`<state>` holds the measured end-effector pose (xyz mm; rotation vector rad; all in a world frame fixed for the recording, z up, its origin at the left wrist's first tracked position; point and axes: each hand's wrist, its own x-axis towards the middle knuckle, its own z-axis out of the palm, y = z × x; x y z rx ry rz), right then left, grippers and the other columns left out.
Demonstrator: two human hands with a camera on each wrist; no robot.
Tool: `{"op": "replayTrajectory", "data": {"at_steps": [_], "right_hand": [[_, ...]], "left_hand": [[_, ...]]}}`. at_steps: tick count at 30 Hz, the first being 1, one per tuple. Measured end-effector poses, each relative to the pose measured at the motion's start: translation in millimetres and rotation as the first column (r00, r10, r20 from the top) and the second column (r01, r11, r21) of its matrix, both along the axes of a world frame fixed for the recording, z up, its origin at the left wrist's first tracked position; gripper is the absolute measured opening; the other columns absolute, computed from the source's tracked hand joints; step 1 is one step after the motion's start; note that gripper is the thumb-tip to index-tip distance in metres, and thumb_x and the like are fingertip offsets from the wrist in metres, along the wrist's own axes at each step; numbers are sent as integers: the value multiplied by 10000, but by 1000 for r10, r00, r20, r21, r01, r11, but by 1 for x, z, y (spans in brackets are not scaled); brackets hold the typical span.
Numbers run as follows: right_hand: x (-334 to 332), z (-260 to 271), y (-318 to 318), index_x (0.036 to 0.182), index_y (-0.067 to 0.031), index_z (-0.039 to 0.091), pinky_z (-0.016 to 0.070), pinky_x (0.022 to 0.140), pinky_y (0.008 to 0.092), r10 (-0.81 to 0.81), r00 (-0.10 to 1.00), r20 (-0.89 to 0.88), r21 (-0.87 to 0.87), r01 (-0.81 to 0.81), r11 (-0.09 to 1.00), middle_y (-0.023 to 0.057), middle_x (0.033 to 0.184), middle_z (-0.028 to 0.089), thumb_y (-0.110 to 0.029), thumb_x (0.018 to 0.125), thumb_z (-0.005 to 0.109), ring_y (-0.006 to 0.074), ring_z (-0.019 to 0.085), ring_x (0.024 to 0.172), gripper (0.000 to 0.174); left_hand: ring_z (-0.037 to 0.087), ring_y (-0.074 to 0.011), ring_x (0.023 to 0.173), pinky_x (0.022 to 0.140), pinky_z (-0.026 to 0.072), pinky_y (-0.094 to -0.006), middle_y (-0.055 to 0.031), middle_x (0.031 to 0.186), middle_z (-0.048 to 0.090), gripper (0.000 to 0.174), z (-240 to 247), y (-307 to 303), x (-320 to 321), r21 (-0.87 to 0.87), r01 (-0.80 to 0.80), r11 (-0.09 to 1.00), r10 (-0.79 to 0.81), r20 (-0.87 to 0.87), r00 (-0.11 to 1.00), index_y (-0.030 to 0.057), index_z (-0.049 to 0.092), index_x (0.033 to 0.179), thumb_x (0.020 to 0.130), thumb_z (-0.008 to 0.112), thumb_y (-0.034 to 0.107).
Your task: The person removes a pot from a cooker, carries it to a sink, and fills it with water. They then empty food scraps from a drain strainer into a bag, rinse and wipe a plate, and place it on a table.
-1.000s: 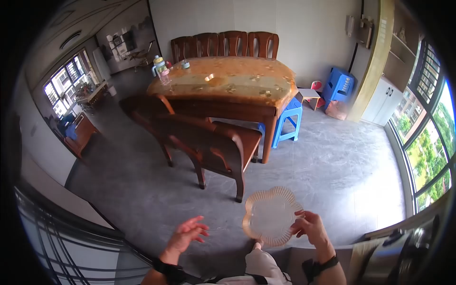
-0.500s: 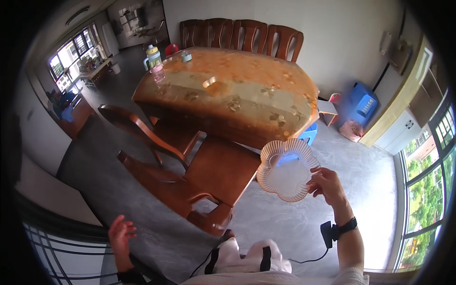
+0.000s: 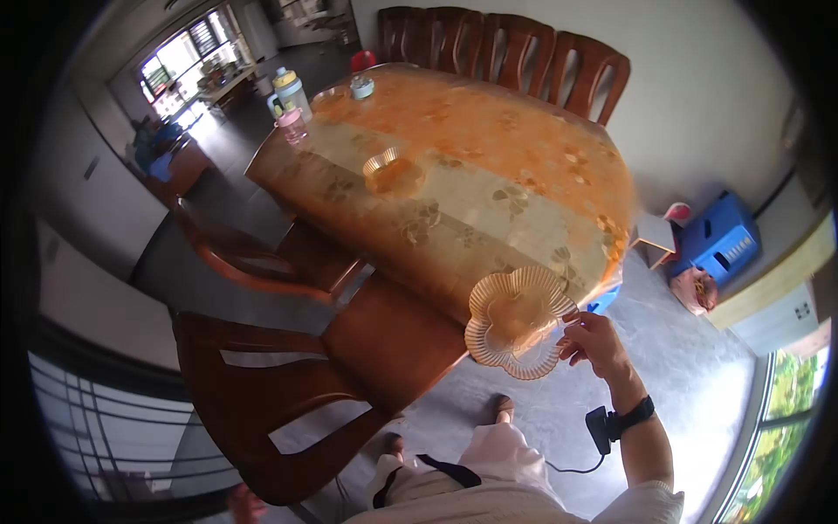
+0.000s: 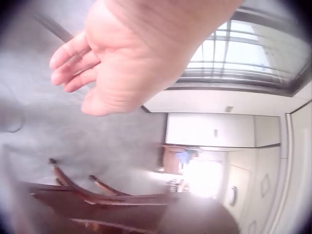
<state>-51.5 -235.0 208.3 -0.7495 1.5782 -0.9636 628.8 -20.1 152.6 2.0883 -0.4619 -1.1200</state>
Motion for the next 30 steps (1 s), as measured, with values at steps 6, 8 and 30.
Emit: {"op": "replayTrajectory", "data": {"at_steps": [6,8,30], "right_hand": [[-58,-9,-55,999,20,550,478,414,242,141,988,60,87,-146,985,97,706,638,-126,804,564,149,613,518,244],[-67,-11,-67,996,20,552,478,412,239,165,984,74,87,-171,981,97,709,640,-127,805,566,150,614,517,242],[-102,-35,-70,1069,39,539,488,457,234,-35,981,190,189,-2,982,92,739,641,-118,791,589,150,622,563,323]], "left_hand": [[641,-200,711,595,522,-299,-98,832,626,378,-84,15,-181,301,256,919,-109,-429,897,-5,495,1172,814,568,91],[645,-200,709,602,525,-293,-100,826,629,346,-76,-38,-233,200,296,934,-189,-427,884,-3,525,1138,803,573,72],[610,-236,587,491,502,-325,-140,767,576,400,-19,-612,-367,-328,177,928,-228,-124,966,59,434,1162,859,564,285]]}}
